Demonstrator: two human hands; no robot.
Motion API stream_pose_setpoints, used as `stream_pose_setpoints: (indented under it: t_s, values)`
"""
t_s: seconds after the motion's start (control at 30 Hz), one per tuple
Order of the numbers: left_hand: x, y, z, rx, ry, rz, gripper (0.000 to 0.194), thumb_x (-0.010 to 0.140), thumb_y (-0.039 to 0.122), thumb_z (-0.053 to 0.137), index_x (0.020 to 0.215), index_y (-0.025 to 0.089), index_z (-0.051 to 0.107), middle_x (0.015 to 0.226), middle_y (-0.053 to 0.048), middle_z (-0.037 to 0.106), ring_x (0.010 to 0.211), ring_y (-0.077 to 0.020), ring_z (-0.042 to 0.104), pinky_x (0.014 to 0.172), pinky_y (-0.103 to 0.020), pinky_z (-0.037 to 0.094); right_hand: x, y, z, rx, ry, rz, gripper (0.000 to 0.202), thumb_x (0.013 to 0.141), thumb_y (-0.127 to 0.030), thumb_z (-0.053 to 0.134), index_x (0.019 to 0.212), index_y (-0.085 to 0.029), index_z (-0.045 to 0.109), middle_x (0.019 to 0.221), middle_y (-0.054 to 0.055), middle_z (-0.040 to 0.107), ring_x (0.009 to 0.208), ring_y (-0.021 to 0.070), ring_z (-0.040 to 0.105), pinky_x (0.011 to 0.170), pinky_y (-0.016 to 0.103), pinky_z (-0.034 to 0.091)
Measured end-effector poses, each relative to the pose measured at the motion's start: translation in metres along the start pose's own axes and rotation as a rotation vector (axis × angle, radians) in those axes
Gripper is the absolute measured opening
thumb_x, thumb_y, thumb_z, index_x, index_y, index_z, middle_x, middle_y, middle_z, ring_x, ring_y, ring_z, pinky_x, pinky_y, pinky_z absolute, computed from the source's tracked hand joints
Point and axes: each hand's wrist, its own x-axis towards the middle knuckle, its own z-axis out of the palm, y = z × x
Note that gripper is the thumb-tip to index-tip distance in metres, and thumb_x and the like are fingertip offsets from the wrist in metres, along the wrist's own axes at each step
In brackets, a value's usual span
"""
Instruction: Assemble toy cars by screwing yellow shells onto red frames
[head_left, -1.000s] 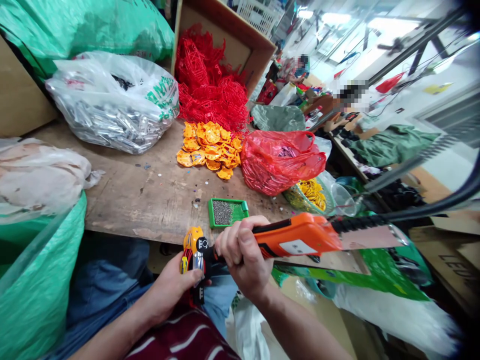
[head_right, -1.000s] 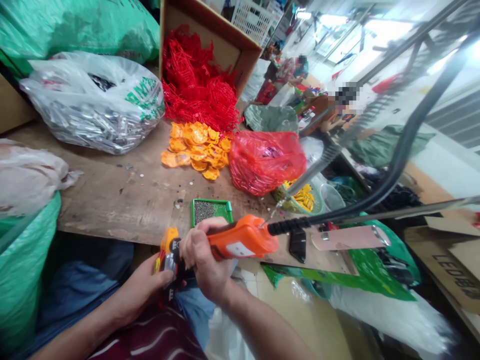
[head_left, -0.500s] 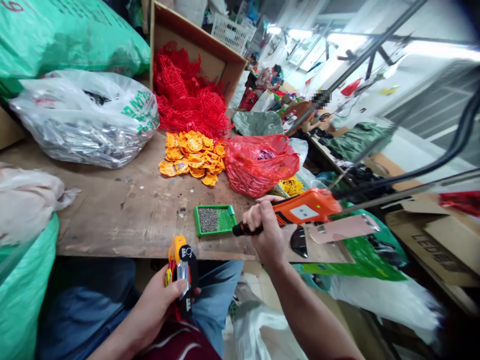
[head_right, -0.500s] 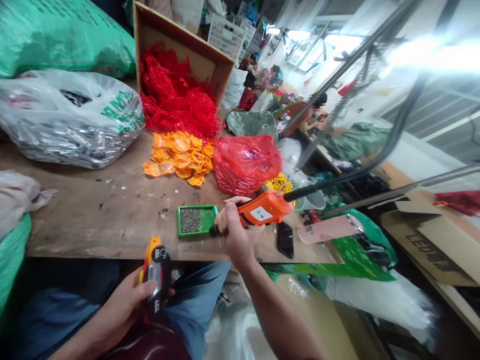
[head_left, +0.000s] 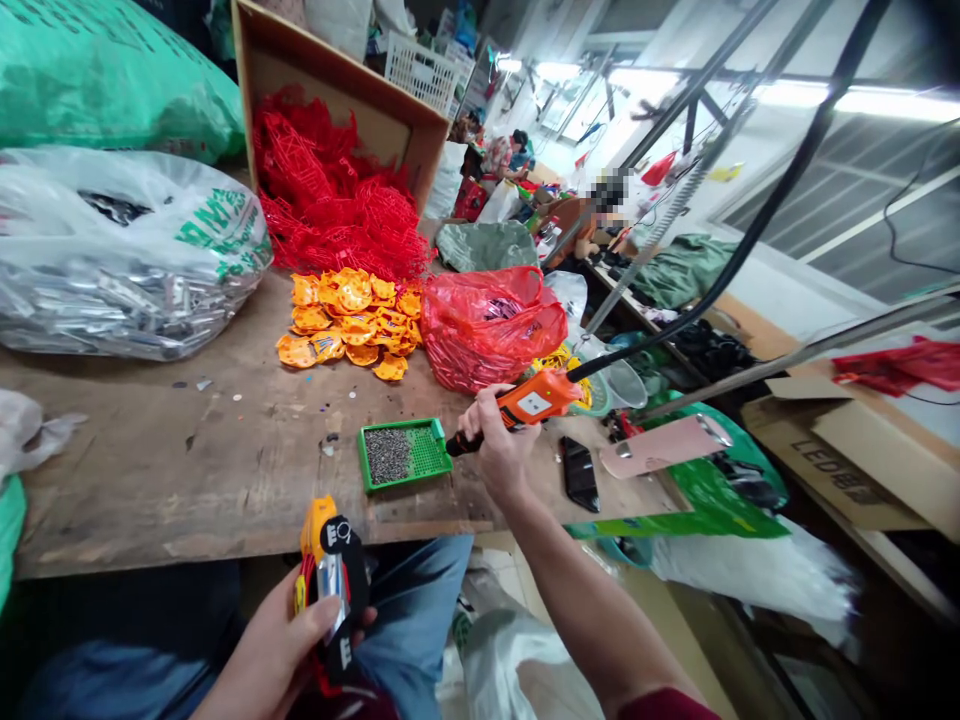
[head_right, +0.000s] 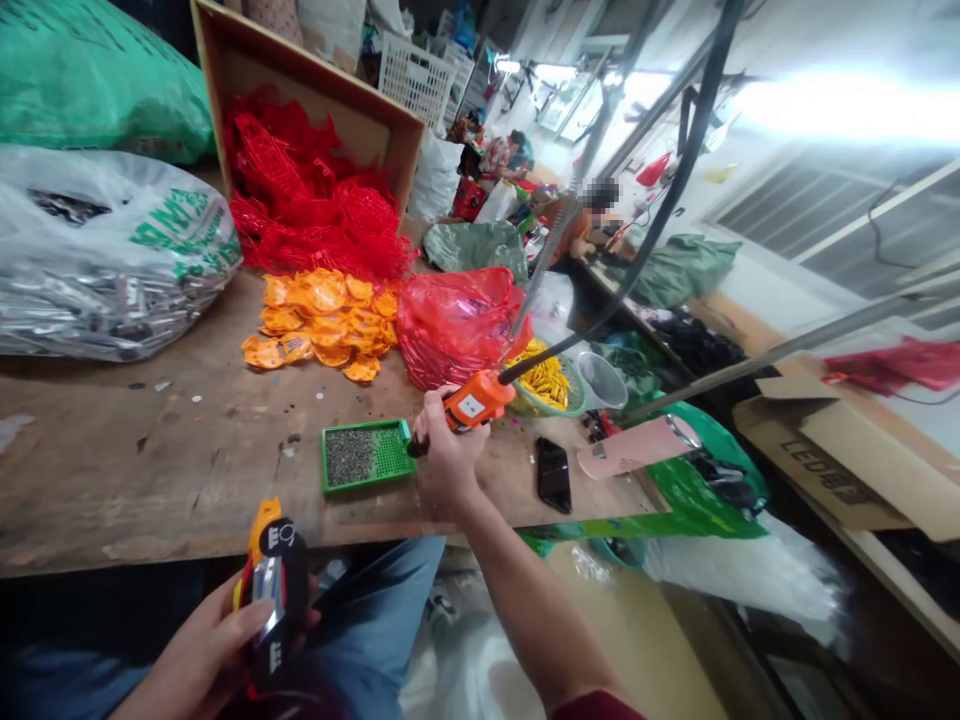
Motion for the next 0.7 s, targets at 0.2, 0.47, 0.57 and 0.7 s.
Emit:
stream_pose_setpoints:
  t_s: [0.2,0.47,0.57,0.7]
  values:
    - [-0.002,0.003,0.004,0.023,0.013,0.031,0.054,0.057,0.052,0.084,0.094,0.015,0.07,0.095,-0.013,0.077,0.082,-0.0307,0.073,0.064,-0.032,0.056,0.006,0.009,-0.003,0.004,-0.001,0.012,0.027,0.079,-0.037,0.073,0.083,-0.021,0.052,0.045,-0.012,0.044,0.035,0.0063,0.041,0.041,0.023,0.041]
    - [0.0,0.002,0.003,-0.002,0.011,0.007,0.057,0.056,0.051,0.085,0.097,0.016,0.069,0.099,-0.013,0.076,0.084,-0.0318,0.073,0.069,-0.036,0.058,0.006,0.016,-0.005,-0.019,0.001,-0.013,0.027,0.078,-0.034,0.074,0.085,-0.021,0.052,0.047,-0.012,0.044,0.035,0.0062,0.042,0.042,0.023,0.041]
    - [-0.001,0.002,0.003,0.005,0.009,0.007,0.057,0.056,0.053,0.085,0.096,0.016,0.068,0.098,-0.013,0.077,0.084,-0.0314,0.073,0.069,-0.035,0.058,0.006,0.016,-0.003,-0.02,0.008,-0.008,0.027,0.078,-0.034,0.074,0.084,-0.02,0.052,0.047,-0.012,0.044,0.035,0.0059,0.041,0.041,0.022,0.04]
    - [-0.001,0.003,0.003,0.018,0.012,0.007,0.056,0.055,0.054,0.085,0.093,0.017,0.068,0.095,-0.013,0.077,0.083,-0.0309,0.073,0.066,-0.033,0.057,0.005,0.017,-0.002,-0.011,0.004,-0.006,0.026,0.078,-0.033,0.074,0.084,-0.02,0.053,0.046,-0.012,0.044,0.034,0.0059,0.041,0.041,0.022,0.04]
